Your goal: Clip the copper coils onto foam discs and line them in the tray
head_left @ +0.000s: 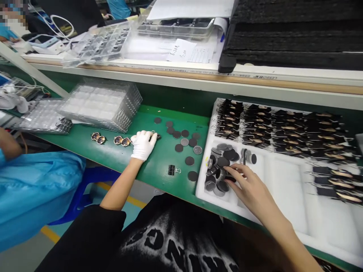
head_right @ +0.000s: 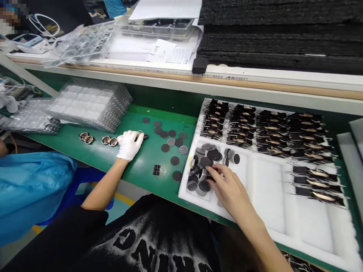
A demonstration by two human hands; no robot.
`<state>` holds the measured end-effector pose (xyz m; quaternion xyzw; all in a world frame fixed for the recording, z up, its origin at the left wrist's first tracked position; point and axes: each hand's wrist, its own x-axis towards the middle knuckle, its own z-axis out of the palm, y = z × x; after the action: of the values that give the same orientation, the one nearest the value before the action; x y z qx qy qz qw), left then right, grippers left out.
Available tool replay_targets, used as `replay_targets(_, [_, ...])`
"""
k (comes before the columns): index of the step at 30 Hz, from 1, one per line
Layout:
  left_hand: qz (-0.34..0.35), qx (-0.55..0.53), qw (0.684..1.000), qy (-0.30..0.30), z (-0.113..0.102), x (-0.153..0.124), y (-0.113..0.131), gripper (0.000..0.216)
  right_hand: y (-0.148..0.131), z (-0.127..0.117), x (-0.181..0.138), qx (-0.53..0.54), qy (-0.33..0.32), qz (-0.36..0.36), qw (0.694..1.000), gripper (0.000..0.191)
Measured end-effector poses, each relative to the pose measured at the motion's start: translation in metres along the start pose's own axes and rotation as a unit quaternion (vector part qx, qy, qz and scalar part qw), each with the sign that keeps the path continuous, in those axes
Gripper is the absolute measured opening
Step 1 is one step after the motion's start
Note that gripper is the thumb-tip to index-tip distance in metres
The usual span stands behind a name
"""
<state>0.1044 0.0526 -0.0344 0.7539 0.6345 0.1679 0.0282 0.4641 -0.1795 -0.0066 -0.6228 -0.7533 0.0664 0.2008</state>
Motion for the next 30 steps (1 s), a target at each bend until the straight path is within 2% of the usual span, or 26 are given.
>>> replay_targets(9, [0.019,-0.140,0.989,-0.050,-0.007,0.011,0.009,0.026,0.007,-0.027,0.001,0.137,-0.037,0.051,0.989,0.012])
replay_targets(12, [0.014,-0.188,0.980,-0.058,-0.020,0.010,0.020,0.033,0.003,-0.035,0.003,0.160,-0.007,0.117,0.980,0.011])
replay_targets(14, [0.019,-0.224,0.972,-0.075,-0.030,0.008,0.035,0.037,-0.006,-0.036,0.010,0.193,0.064,0.186,0.961,0.018])
replay_targets(16, [0.037,-0.249,0.962,-0.103,-0.039,0.005,0.053,0.040,-0.019,-0.034,0.025,0.269,0.112,0.236,0.927,0.027])
replay_targets(19, [0.063,-0.243,0.958,-0.142,-0.047,-0.001,0.076,0.041,-0.039,-0.026,0.056,0.399,0.072,0.245,0.881,0.030])
replay_targets(21, [0.061,-0.206,0.965,-0.151,-0.047,-0.006,0.082,0.038,-0.047,-0.021,0.075,0.459,0.036,0.228,0.858,0.030])
replay_targets(24, [0.044,-0.141,0.975,-0.164,-0.044,-0.016,0.074,0.036,-0.050,-0.015,0.093,0.518,-0.004,0.199,0.832,0.028])
replay_targets(27, [0.034,-0.113,0.979,-0.167,-0.044,-0.024,0.047,0.033,-0.047,-0.010,0.097,0.551,-0.056,0.183,0.812,0.027])
replay_targets(28, [0.025,-0.100,0.984,-0.146,-0.045,-0.024,0.035,0.034,-0.046,-0.008,0.097,0.558,-0.071,0.184,0.806,0.028])
replay_targets(30, [-0.010,-0.026,0.997,-0.071,-0.049,-0.022,0.005,0.052,-0.045,-0.005,0.096,0.568,-0.086,0.193,0.796,0.028])
